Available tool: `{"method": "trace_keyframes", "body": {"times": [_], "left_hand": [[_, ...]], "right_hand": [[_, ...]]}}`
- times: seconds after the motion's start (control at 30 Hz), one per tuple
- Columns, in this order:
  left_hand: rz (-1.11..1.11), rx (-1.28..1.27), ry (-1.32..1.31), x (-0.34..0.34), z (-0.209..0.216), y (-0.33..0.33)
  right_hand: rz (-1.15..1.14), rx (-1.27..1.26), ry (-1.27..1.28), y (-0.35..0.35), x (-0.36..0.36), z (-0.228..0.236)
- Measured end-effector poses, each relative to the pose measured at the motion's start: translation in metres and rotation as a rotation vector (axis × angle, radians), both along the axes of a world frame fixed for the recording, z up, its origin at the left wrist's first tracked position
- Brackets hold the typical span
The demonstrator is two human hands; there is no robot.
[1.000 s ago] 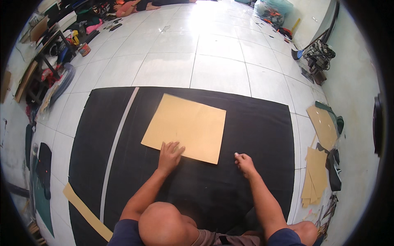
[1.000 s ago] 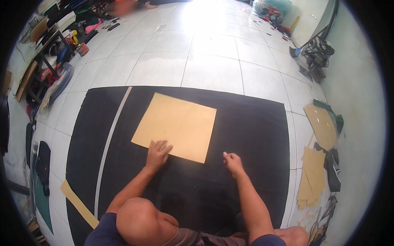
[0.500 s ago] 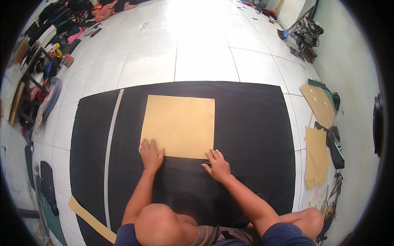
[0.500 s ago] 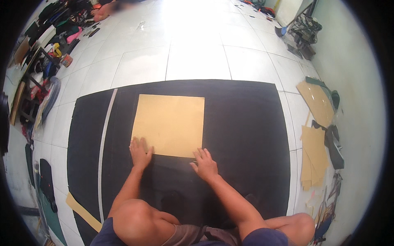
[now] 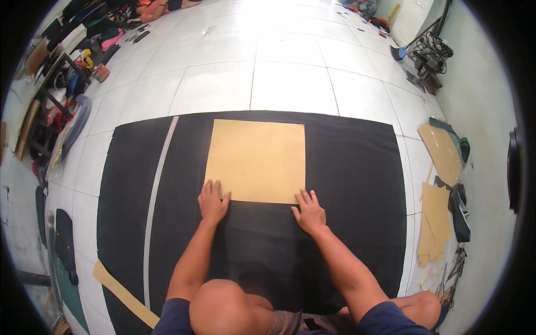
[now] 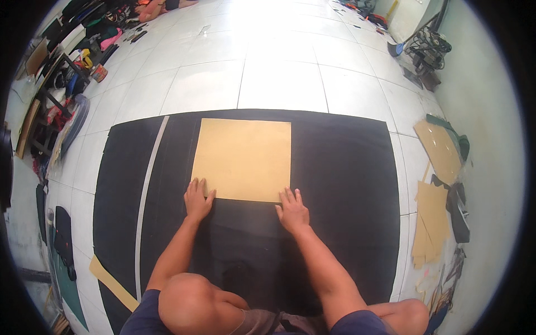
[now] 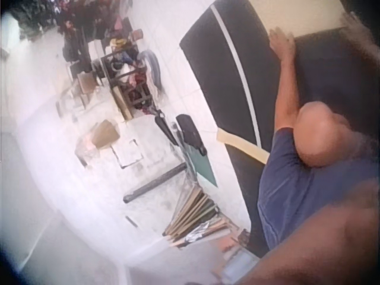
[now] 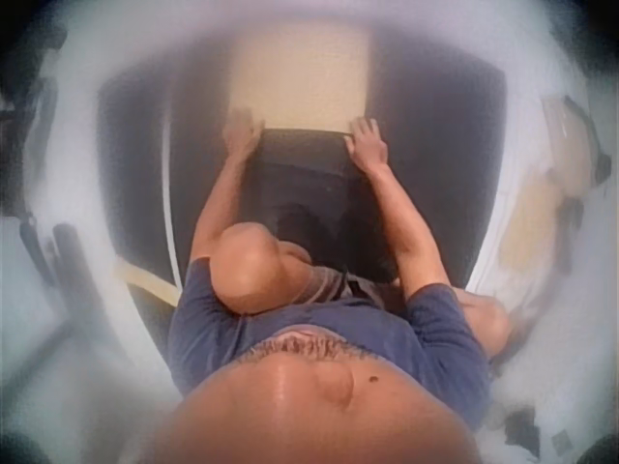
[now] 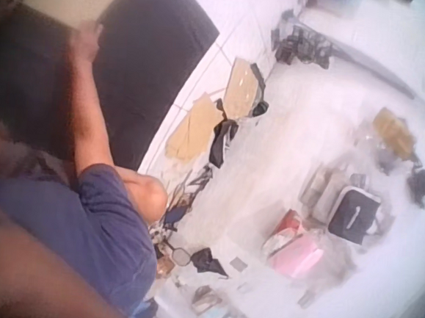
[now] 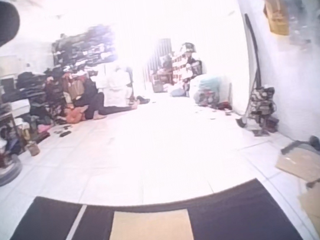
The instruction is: The person sits on the floor and uses a pencil to mark lines on a rectangular piece of light brown material placed on a black mat. The person repeatedly repositions the material and draws straight lines along its edges.
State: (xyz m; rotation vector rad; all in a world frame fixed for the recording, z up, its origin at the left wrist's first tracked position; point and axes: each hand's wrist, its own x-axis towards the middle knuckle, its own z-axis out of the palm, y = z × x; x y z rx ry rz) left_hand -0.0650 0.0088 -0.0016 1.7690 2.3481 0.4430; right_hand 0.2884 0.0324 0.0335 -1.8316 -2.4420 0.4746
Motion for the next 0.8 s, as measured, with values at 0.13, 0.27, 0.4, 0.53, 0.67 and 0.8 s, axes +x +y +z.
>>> {"method": "trace_keyframes", "body": {"times": [0.13, 0.27, 0.4, 0.53, 0.67, 0.8], "left_hand": [[0.052, -0.03, -0.1, -0.009, 0.016, 0.026], [0.024, 0.008, -0.075, -0.052, 0.029, 0.075], [-0.054, 0.033, -0.033, -0.082, 0.042, 0.144], [-0.092, -0.096, 0.068, -0.087, 0.043, 0.198], [-0.068, -0.073, 0.063, -0.109, 0.021, 0.23], [-0.086, -0.08, 0.044, -0.118, 0.008, 0.23]], "right_hand": [[-0.01, -0.01, -0.015, 0.003, 0.004, 0.003], [0.001, 0.037, 0.003, 0.006, 0.003, 0.003], [0.014, 0.084, 0.032, 0.01, 0.003, 0.002], [0.058, 0.139, 0.071, 0.018, -0.002, 0.003], [0.104, 0.163, 0.142, 0.029, -0.003, 0.005], [-0.025, 0.085, 0.297, 0.047, 0.001, 0.007]]}}
